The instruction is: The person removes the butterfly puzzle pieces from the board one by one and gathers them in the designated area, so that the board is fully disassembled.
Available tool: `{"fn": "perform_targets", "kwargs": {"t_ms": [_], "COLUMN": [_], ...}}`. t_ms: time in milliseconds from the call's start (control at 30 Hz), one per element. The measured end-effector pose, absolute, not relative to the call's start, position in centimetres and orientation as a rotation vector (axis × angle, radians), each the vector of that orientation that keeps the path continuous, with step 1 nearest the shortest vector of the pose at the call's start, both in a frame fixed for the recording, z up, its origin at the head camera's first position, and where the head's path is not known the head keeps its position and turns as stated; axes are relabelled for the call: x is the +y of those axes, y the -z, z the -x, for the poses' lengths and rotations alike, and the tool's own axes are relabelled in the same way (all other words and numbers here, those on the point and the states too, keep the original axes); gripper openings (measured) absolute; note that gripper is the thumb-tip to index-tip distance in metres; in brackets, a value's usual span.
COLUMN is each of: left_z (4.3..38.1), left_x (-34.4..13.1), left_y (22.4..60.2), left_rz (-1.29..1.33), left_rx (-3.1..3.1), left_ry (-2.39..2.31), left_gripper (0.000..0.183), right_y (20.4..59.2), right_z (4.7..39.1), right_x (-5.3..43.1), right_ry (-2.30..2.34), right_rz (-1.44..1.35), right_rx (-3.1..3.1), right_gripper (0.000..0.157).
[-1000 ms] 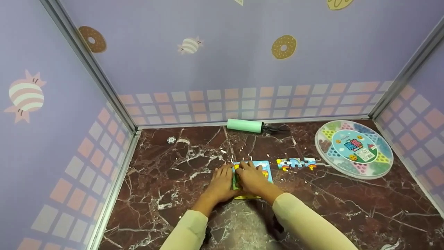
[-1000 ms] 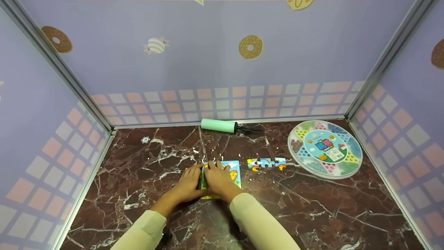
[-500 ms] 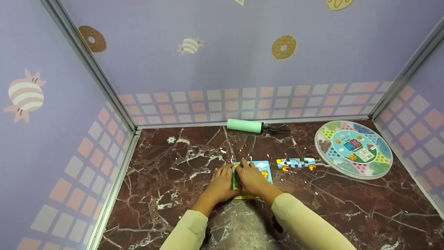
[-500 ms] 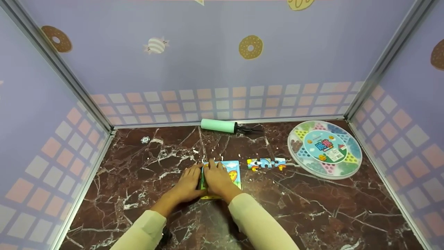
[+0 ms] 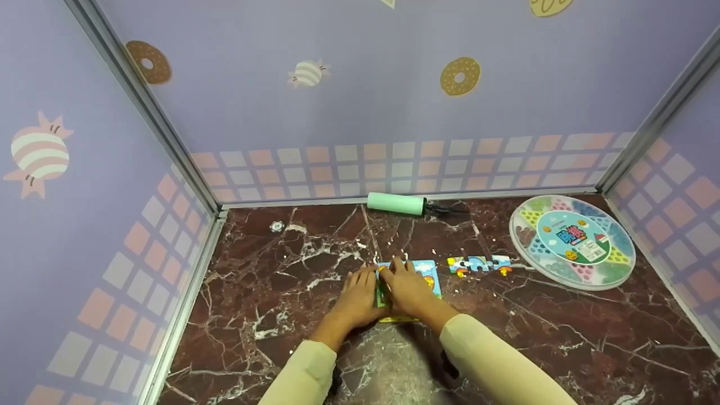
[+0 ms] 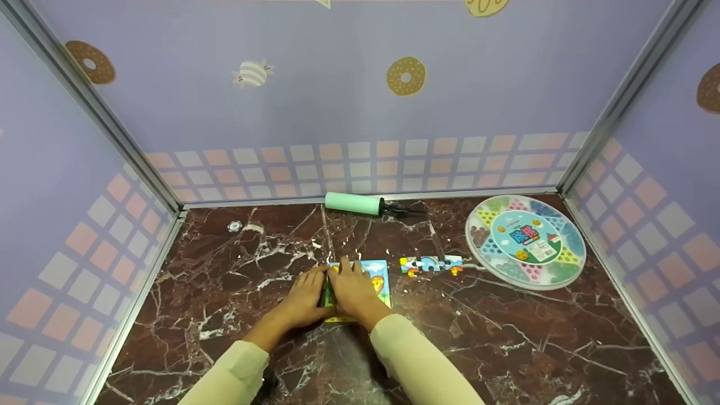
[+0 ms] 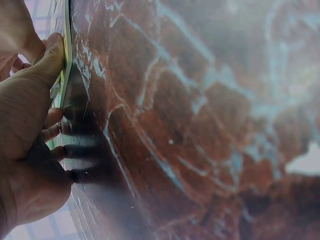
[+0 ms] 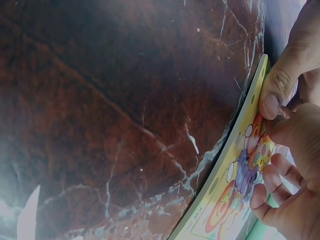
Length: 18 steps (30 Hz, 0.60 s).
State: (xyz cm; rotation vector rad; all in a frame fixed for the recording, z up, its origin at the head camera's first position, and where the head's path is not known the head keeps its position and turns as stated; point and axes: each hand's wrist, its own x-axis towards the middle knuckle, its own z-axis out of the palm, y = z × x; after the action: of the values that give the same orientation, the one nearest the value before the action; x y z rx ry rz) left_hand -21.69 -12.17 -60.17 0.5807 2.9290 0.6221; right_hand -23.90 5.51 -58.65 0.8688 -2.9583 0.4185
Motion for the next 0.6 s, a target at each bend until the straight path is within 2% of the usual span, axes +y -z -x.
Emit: {"fn": "perform_targets", "kwargs": {"t_ms": [300, 433, 600], "left_z": [21.66, 21.66, 21.58], "left_x": [-12.40, -12.34, -12.24], "left_y": [60.05, 60.06, 59.86], "left_rz": [-0.582, -0.589, -0.591], "left_rx": [2.914, 2.922, 2.919], "left_ry": [-0.633, -0.633, -0.632], "left_gripper": [0.098, 0.097, 0.095], "right_y": [58.78, 58.75, 58.94], "right_z": [23.64, 23.58, 23.59], "right_x": [5.54, 5.59, 5.58], "right_ry": [-0.427, -0.429, -0.443], "right_rz": [-0.876, -0.886, -0.908], "right_rx": [-2.924, -2.921, -2.925], "right_gripper": [0.073, 0.077, 0.070]}}
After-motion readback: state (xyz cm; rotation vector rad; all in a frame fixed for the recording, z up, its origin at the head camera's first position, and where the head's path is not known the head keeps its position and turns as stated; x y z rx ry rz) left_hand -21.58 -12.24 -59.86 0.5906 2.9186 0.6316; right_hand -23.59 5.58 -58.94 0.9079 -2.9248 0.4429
